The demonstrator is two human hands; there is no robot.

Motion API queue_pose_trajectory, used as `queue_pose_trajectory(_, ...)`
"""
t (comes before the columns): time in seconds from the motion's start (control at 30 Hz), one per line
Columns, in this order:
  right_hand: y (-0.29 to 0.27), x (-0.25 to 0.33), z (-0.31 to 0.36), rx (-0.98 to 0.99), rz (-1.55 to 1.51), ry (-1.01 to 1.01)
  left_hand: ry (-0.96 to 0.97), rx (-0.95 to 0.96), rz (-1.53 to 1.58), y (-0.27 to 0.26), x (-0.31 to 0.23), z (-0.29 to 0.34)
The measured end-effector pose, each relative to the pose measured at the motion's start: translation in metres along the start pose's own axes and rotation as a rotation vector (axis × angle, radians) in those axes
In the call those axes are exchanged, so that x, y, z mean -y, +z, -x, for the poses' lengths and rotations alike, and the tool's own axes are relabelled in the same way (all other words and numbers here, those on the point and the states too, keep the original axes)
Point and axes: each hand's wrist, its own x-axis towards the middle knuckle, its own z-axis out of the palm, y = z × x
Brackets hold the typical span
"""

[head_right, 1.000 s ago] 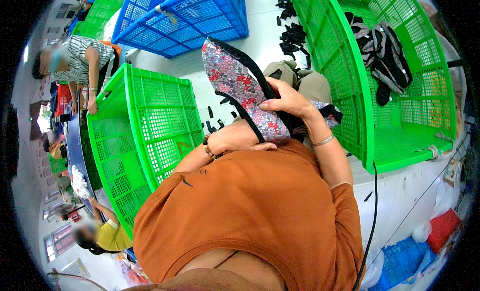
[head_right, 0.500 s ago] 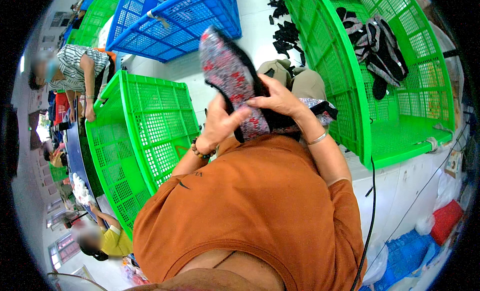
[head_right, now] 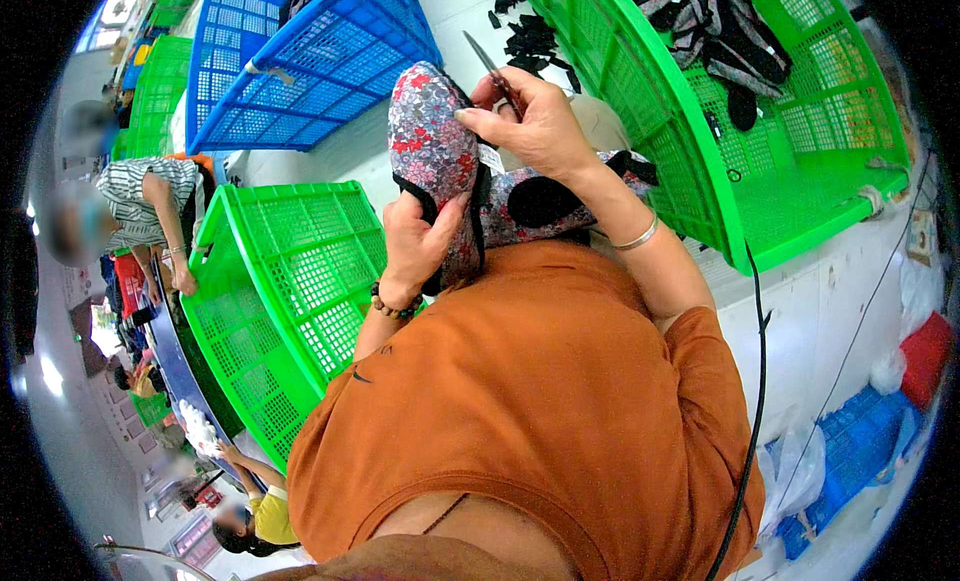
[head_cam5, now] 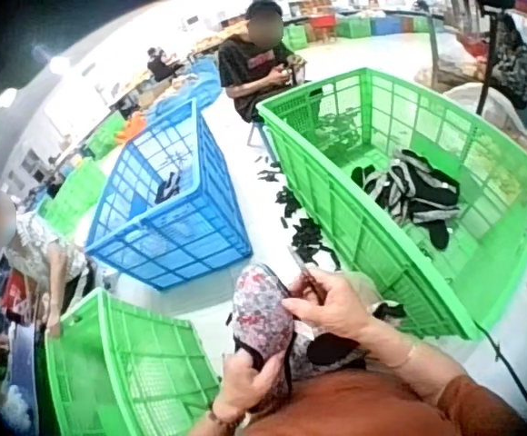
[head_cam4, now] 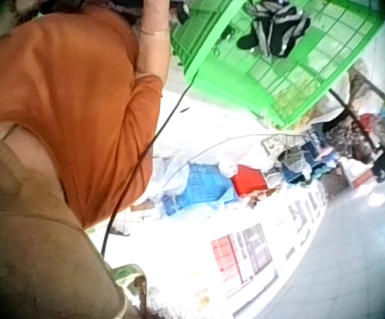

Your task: The person sits in a factory setting and uses scissors to trim excess fabric from the edges of floral-patterned slippers. They handle the slippers one at a time, cutting along the perimeter and placing the finished items into a green crate.

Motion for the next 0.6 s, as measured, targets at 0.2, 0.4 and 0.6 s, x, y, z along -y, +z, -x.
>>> queue_pose_trajectory(0.2,-0.003,0.001,0.0,-0.014,0.063,-0.034,-0.016,0.119,0.17,-0.003,0.011,0.001)
queue_pose_trajectory(0.4,-0.006,0.003,0.002,0.025,0.092,-0.009,0.016,0.133,0.257,-0.002,0.02,0.0)
queue_pose_trajectory(0.6,-0.006,-0.012,0.004,-0.032,0.042,-0.042,-0.068,0.202,0.434,-0.004,0.021,0.0)
